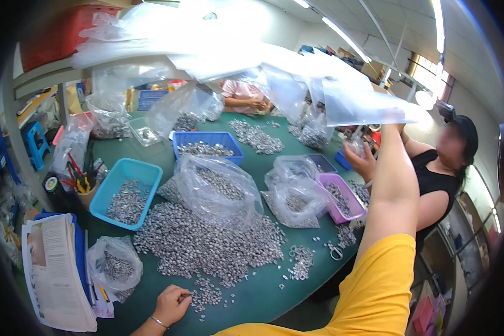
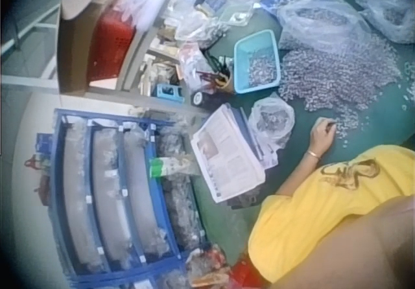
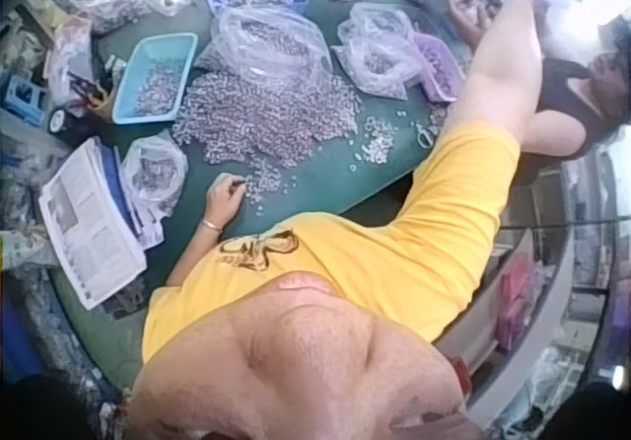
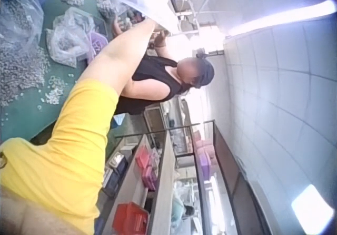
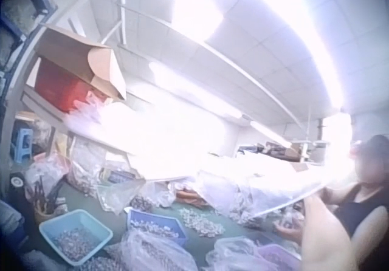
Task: The person picks up metal links from a pile on the table and places them into smaller groups and plastic bags by hand.
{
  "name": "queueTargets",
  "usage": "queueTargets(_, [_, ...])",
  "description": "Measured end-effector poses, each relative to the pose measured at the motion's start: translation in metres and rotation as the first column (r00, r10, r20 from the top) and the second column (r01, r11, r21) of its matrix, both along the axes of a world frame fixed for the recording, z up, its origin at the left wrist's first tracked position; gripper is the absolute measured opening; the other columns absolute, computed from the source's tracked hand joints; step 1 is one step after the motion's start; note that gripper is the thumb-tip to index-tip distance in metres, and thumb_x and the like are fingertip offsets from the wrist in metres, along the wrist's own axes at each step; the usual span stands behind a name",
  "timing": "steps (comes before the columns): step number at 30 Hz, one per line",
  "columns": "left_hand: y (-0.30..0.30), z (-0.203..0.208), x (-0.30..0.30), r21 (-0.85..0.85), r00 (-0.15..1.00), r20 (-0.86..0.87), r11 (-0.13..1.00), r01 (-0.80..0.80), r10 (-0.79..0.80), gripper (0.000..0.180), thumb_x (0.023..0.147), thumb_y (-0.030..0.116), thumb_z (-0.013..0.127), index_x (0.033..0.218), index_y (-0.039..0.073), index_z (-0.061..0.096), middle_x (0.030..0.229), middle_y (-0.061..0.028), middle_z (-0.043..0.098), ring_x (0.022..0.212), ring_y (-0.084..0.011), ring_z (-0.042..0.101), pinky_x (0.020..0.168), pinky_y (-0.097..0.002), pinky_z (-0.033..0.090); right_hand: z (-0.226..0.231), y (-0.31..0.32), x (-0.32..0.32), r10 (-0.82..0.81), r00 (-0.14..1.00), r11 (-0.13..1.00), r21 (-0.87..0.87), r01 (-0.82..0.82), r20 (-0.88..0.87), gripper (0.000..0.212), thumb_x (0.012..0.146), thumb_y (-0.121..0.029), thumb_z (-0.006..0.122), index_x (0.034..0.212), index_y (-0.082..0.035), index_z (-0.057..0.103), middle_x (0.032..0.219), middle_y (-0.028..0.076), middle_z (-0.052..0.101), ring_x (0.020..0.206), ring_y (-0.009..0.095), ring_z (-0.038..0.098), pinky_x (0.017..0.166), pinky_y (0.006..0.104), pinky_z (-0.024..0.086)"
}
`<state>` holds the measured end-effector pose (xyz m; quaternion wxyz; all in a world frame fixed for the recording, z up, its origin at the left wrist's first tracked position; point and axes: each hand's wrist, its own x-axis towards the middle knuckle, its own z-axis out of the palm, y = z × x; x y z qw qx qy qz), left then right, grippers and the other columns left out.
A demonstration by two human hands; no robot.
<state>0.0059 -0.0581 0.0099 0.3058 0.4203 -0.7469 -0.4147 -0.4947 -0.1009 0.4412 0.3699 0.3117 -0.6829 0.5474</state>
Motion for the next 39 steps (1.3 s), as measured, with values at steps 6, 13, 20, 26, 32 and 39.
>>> queueTargets(6, [0.001,-0.002,0.001,-0.027,1.000,-0.015,1.000,-0.010,0.010,0.009,0.070,0.005,0.067,0.077,0.001,0.064,0.075,-0.0065,0.056,0.054,-0.0117,0.055,0.052,-0.0224,0.045,-0.079,0.057,-0.052,-0.539,0.842,0.692,0.553,0.464,-0.033,0.026,0.086,-0.021,0.048,0.105,-0.007,0.060,0.104,0.019,0.061,0.096,0.034,0.060,0.080,0.0418,0.049])
queueTargets(13, [0.001,-0.003,0.001,-0.035,1.000,-0.009,0.999,0.001,-0.001,0.009,0.070,0.006,0.067,0.078,0.001,0.065,0.075,-0.0066,0.056,0.055,-0.0118,0.055,0.053,-0.0225,0.046,-0.101,0.059,-0.048,-0.665,0.746,0.451,0.787,0.421,-0.018,0.028,0.086,-0.014,0.047,0.108,-0.009,0.062,0.113,0.015,0.060,0.106,0.030,0.057,0.084,0.0417,0.048])
queueTargets(20, [0.002,-0.004,0.002,-0.006,0.999,-0.035,1.000,-0.007,0.007,0.009,0.071,0.008,0.066,0.079,0.003,0.065,0.072,-0.0074,0.056,0.057,-0.0175,0.056,0.054,-0.0270,0.046,-0.108,0.046,-0.066,-0.587,0.809,0.574,0.718,0.393,0.027,0.027,0.084,-0.022,0.052,0.107,-0.010,0.060,0.108,0.015,0.061,0.102,0.031,0.059,0.083,0.0432,0.048])
queueTargets(26, [0.002,0.002,-0.001,0.019,1.000,-0.013,1.000,0.011,-0.011,0.010,0.072,0.009,0.066,0.080,0.004,0.065,0.074,-0.0071,0.057,0.059,-0.0166,0.057,0.056,-0.0266,0.046,-0.065,-0.042,-0.015,-0.022,0.923,0.982,0.165,0.092,-0.384,0.022,0.083,-0.015,0.052,0.102,-0.006,0.060,0.098,0.018,0.061,0.089,0.033,0.060,0.077,0.0395,0.047])
queueTargets(32, [0.001,-0.002,0.002,-0.018,1.000,-0.007,1.000,-0.003,0.003,0.011,0.072,0.009,0.067,0.082,0.004,0.066,0.075,-0.0067,0.058,0.060,-0.0162,0.058,0.056,-0.0261,0.047,-0.026,-0.114,0.122,0.442,0.670,0.893,0.360,-0.269,-0.596,0.040,0.076,-0.007,0.061,0.116,-0.012,0.055,0.107,0.013,0.058,0.097,0.030,0.057,0.082,0.0366,0.046])
queueTargets(39, [0.000,-0.001,0.003,-0.031,1.000,0.017,0.999,0.017,-0.016,0.011,0.073,0.011,0.067,0.082,0.004,0.066,0.076,-0.0063,0.058,0.060,-0.0152,0.058,0.056,-0.0253,0.047,-0.002,-0.152,0.151,0.305,0.756,0.885,0.466,-0.001,-0.579,0.018,0.082,-0.018,0.056,0.093,-0.009,0.067,0.096,0.014,0.063,0.087,0.032,0.060,0.075,0.0390,0.048])
